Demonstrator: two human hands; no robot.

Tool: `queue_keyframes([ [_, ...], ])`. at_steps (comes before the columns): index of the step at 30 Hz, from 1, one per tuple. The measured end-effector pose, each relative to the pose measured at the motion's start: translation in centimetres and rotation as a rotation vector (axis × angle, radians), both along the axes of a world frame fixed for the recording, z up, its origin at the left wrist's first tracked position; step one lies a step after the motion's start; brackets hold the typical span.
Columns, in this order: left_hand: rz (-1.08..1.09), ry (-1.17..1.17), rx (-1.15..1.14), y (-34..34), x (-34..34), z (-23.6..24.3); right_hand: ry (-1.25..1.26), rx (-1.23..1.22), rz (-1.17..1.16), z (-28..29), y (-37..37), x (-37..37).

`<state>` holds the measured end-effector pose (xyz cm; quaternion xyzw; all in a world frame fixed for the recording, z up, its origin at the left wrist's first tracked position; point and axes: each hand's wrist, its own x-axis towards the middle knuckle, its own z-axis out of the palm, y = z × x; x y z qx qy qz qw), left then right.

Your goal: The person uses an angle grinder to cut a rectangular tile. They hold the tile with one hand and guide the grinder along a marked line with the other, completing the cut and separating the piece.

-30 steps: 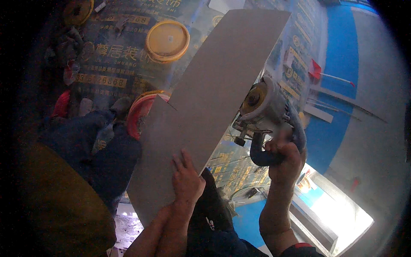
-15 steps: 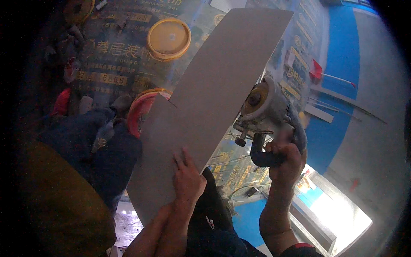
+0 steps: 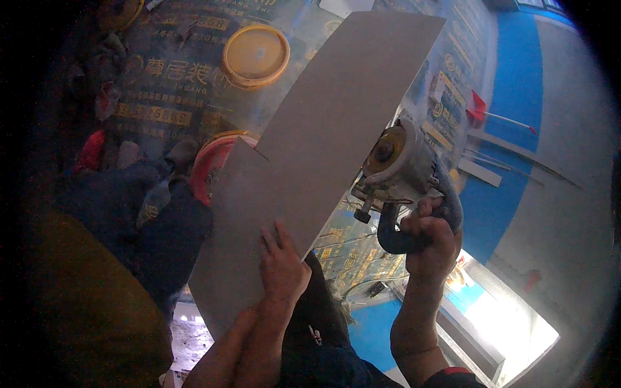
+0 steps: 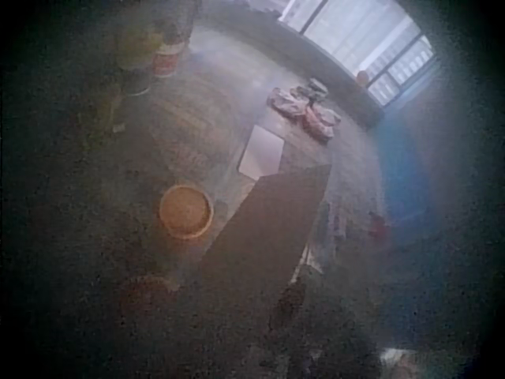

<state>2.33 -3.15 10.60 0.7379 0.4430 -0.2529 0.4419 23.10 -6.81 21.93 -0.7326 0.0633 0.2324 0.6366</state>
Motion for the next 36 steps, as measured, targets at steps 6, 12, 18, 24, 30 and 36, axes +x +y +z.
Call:
queue_keyframes([
  [6,-0.019,-0.003,0.042,-0.4,-0.3,-0.5,-0.002,0.009,-0.025,0.2,0.1,-0.2],
  [12,-0.004,0.021,-0.017,0.1,0.1,-0.2,-0.014,-0.023,-0.003,0.5,0.6,-0.2],
  [18,-0.013,0.021,-0.020,0.5,0.2,0.0,0.002,-0.037,-0.017,0.5,0.7,-0.3],
  [24,0.006,0.037,-0.042,0.9,0.7,0.3,0.019,-0.024,-0.006,0.5,0.4,-0.2],
  [30,-0.009,-0.004,0.006,0.5,0.4,-0.1,0.026,-0.034,-0.012,0.5,0.5,-0.3],
  [36,0.022,-0.027,0.019,1.1,0.8,0.6,0.032,-0.063,-0.005,0.8,0.7,-0.2],
])
